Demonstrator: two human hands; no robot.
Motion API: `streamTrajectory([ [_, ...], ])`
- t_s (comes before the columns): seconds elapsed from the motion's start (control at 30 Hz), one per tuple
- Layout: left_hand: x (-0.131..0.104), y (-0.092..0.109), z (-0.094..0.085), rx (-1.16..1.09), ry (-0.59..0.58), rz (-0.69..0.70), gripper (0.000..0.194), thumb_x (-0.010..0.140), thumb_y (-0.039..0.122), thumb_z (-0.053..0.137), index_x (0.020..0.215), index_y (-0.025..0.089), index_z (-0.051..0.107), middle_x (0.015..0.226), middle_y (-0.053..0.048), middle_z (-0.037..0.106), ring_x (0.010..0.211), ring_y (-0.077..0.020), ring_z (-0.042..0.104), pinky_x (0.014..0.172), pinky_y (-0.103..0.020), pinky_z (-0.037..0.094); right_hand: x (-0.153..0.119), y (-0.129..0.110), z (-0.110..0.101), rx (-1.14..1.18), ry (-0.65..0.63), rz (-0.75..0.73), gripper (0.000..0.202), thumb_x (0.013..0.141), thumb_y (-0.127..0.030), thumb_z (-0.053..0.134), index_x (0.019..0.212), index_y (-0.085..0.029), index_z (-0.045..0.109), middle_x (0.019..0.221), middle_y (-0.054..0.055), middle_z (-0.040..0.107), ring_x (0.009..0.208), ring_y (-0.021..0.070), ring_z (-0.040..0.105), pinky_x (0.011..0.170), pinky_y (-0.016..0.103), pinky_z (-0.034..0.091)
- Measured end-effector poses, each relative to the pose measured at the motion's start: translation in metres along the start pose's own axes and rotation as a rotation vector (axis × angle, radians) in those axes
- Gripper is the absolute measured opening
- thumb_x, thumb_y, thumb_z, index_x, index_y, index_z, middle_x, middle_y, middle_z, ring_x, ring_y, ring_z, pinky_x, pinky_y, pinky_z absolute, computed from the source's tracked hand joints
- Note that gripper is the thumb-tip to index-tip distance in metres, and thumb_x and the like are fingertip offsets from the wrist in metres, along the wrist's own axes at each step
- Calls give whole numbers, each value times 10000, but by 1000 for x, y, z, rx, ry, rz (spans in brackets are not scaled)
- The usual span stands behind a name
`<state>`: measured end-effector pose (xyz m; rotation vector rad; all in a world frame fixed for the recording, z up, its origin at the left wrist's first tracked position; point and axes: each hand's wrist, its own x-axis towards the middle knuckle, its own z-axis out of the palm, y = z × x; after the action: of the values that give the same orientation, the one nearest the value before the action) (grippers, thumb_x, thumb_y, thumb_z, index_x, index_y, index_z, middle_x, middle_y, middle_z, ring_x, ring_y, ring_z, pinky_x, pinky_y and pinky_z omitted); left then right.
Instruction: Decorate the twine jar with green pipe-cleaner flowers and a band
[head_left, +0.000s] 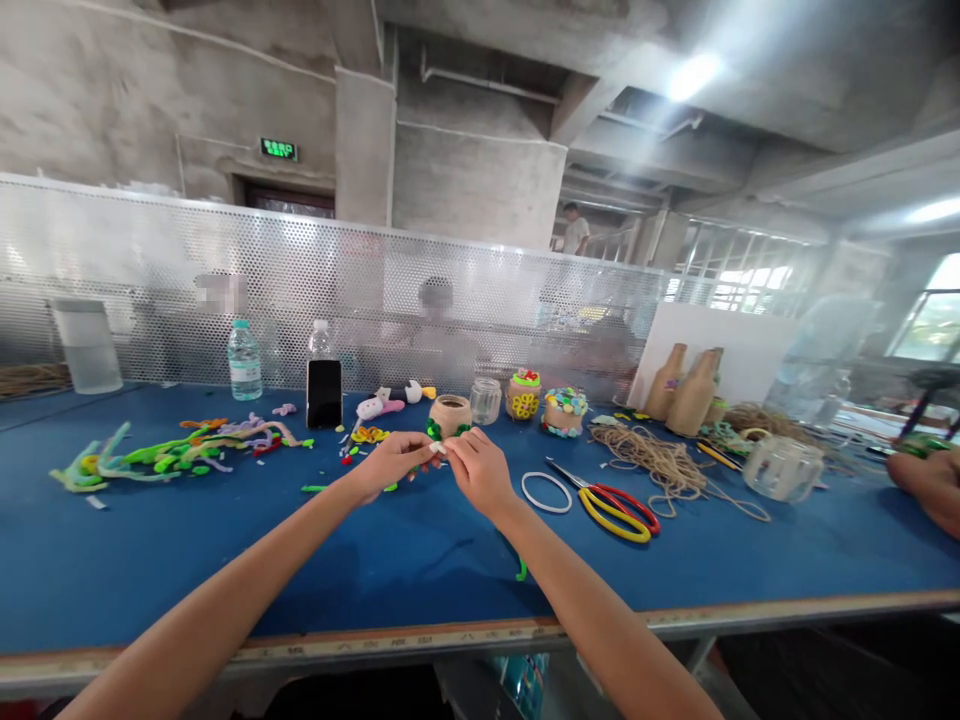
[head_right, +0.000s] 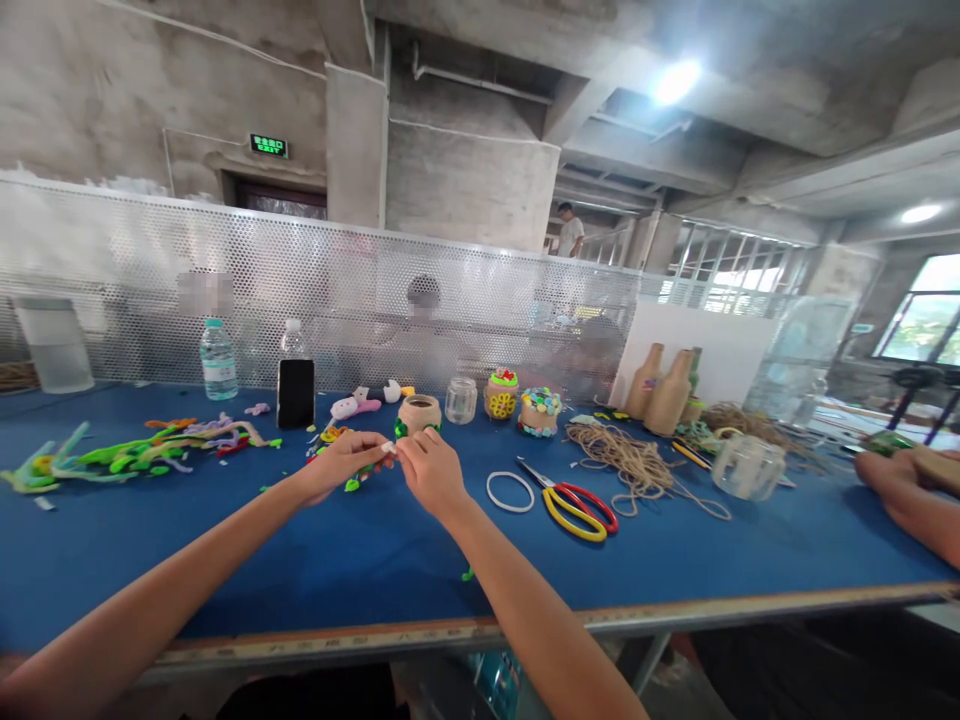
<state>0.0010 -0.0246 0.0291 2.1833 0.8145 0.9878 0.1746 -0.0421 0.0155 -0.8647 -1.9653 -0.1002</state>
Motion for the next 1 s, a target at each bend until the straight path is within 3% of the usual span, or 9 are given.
streamTrajectory([
  [0.13, 0, -3, 2, 58, 77, 62, 325, 858, 406, 459, 800, 123, 607, 729, -57, 661, 599, -117, 566, 490, -193, 419, 0, 0, 7, 108, 3, 134, 294, 905, -290, 400, 681, -166, 546, 605, 16, 506, 599, 151, 485, 578, 273, 394],
  [0.27, -3, -1, 4, 193, 174, 186, 267, 847, 345, 478, 762, 136, 621, 745, -69, 639, 706, -156, 567, 623, -257, 446, 0, 9, 17, 216, -86, 251, 353, 933, -335, 421, 652, -143, 514, 514, -60, 431, 430, 73, 427, 428, 199, 366],
  [0.47, -7, -2, 3, 331, 121, 299, 190, 819, 289, 496, 826, 160, 636, 830, -89, 629, 831, -204, 546, 799, -359, 424, 0, 14, 17, 228, -118, 277, 322, 925, -344, 455, 690, -133, 517, 535, -70, 435, 415, 55, 406, 423, 187, 366],
  [0.57, -4, -4, 2, 297, 148, 254, 252, 856, 320, 445, 813, 149, 625, 829, -94, 624, 837, -209, 539, 793, -363, 421, -1, 5, 11, 159, -48, 217, 315, 915, -294, 404, 638, -166, 480, 527, -51, 391, 466, 96, 404, 469, 228, 343],
  [0.7, 1, -5, 0, 134, 108, 127, 339, 867, 388, 417, 734, 138, 603, 732, -66, 639, 715, -169, 578, 669, -288, 457, 0, -3, 4, 49, 12, 67, 213, 874, -246, 388, 699, -182, 490, 686, 34, 479, 675, 180, 462, 635, 304, 369],
  [0.87, 1, -7, -4, -76, -28, -15, 315, 825, 413, 486, 775, 137, 627, 751, -56, 673, 731, -152, 623, 681, -253, 489, 1, -2, 1, -20, -33, -65, 213, 895, -216, 362, 754, -183, 518, 745, 79, 528, 781, 225, 465, 725, 353, 383],
  [1.0, -1, -11, -2, -149, -68, -64, 305, 806, 399, 501, 786, 124, 632, 756, -75, 671, 699, -142, 616, 650, -250, 486, 0, -1, 0, -23, -63, -89, 202, 896, -214, 384, 762, -185, 533, 757, 80, 543, 777, 224, 467, 745, 365, 392],
])
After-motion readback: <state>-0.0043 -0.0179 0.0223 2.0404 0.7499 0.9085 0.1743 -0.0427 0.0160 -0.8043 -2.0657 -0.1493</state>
